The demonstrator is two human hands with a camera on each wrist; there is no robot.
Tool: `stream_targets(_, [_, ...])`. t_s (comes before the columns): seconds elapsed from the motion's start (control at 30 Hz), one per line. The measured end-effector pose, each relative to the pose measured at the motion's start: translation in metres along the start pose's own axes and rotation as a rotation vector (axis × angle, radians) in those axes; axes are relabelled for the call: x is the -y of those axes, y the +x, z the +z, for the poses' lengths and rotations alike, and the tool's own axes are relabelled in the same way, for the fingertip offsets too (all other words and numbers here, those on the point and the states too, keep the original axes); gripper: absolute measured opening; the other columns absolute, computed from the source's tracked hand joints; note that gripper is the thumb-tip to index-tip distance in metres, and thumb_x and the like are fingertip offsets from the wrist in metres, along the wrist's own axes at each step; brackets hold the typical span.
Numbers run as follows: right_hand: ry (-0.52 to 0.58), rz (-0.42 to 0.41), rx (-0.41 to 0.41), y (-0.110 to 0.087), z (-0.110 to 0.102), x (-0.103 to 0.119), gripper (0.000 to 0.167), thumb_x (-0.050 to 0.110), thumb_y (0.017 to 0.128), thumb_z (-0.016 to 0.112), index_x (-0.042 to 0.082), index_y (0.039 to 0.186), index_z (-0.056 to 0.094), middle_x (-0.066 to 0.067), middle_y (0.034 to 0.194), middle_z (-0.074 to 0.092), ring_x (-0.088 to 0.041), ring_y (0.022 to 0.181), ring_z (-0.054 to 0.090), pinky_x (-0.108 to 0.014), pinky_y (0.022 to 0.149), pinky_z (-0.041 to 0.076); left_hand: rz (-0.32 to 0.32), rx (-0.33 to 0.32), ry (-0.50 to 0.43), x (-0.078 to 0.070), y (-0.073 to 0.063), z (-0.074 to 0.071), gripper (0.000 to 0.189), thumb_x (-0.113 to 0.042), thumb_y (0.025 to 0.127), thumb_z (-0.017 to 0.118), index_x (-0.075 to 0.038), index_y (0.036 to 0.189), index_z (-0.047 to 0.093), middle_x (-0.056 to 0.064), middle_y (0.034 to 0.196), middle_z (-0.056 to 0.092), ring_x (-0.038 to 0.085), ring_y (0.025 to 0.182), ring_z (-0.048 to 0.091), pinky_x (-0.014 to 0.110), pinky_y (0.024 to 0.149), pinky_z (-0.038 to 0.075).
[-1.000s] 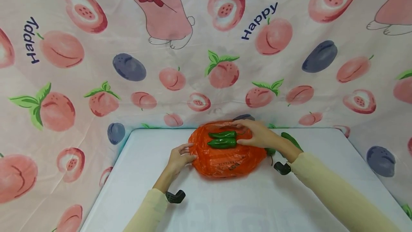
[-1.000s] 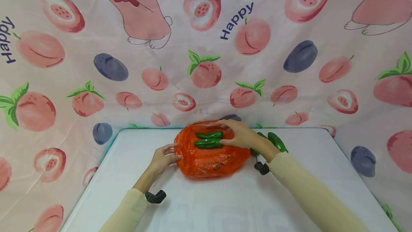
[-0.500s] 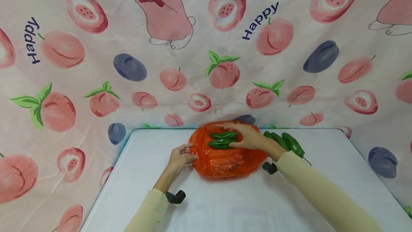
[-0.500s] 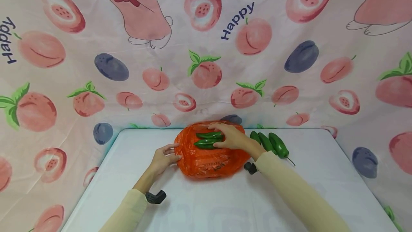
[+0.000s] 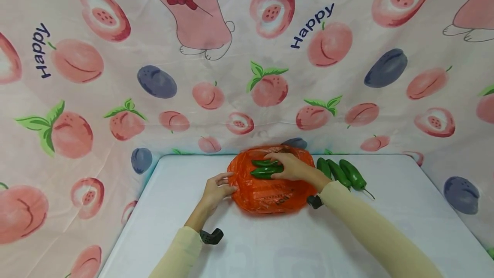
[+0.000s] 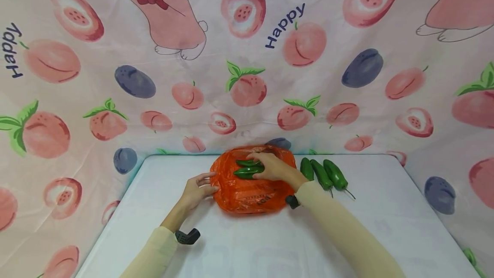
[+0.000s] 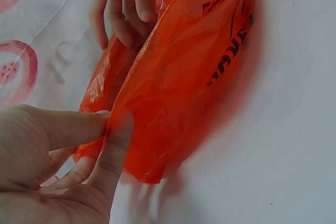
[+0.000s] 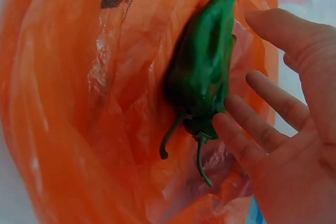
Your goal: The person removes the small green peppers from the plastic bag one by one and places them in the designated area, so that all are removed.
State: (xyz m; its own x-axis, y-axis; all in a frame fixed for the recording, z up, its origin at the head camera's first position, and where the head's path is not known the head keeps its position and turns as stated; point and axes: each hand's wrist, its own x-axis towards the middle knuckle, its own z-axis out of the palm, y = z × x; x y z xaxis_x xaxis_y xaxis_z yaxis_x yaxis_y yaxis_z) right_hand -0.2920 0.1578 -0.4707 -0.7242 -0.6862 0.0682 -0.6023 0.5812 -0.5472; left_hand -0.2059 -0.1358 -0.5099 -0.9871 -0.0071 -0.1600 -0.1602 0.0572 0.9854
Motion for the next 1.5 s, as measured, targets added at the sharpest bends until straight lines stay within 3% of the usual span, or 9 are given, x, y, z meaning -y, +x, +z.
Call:
stream_targets(0.27, [-0.041,0.048,0.032,0.005,0.008,-0.001,0.063,0.019,0.092,0.08,0.01,0.148,0.052,-0.014,0.127,0.065,-0.03,0.12,0.061,-0.05,0.103,0.05,0.001,-0.001,0.002,0.003,0.002,0.0,0.048,0.008,0.086,0.075,0.0,0.133,0.065,0.017,0.107,0.062,0.019,0.078,0.068,0.037,0.077,0.063])
stream_targets(0.63, [-0.1,0.021,0.071,0.013,0.018,-0.006,0.049,0.016,0.093,0.078,0.011,0.139,0.061,-0.01,0.123,0.066,-0.029,0.117,0.061,-0.047,0.102,0.051,0.002,0.0,0.018,0.003,0.001,-0.001,0.048,0.006,0.088,0.075,0.0,0.134,0.064,0.02,0.11,0.061,0.019,0.079,0.068,0.04,0.079,0.063])
stream_targets(1.07, [-0.078,0.022,0.101,0.015,0.022,-0.004,0.039,0.01,0.094,0.075,0.012,0.132,0.067,-0.012,0.133,0.064,-0.025,0.117,0.06,-0.046,0.102,0.051,0.01,-0.003,0.037,0.0,0.0,0.0,0.049,0.005,0.088,0.075,0.0,0.136,0.063,0.02,0.114,0.061,0.018,0.082,0.067,0.036,0.079,0.063])
stream_targets(1.3, [-0.059,0.03,0.129,0.015,0.02,-0.003,0.038,0.01,0.095,0.074,0.013,0.133,0.067,-0.012,0.139,0.062,-0.026,0.124,0.058,-0.047,0.104,0.049,0.034,-0.002,-0.015,0.003,0.001,0.001,0.052,0.012,0.084,0.075,0.005,0.134,0.062,0.022,0.109,0.061,0.018,0.075,0.068,0.032,0.07,0.062])
stream_targets(1.5, [-0.059,0.032,0.131,0.014,0.021,-0.003,0.039,0.01,0.095,0.074,0.012,0.133,0.066,-0.012,0.139,0.061,-0.027,0.123,0.058,-0.047,0.105,0.048,0.036,-0.001,-0.021,0.002,0.0,0.001,0.053,0.012,0.084,0.074,0.006,0.135,0.061,0.023,0.11,0.061,0.018,0.074,0.069,0.034,0.07,0.062])
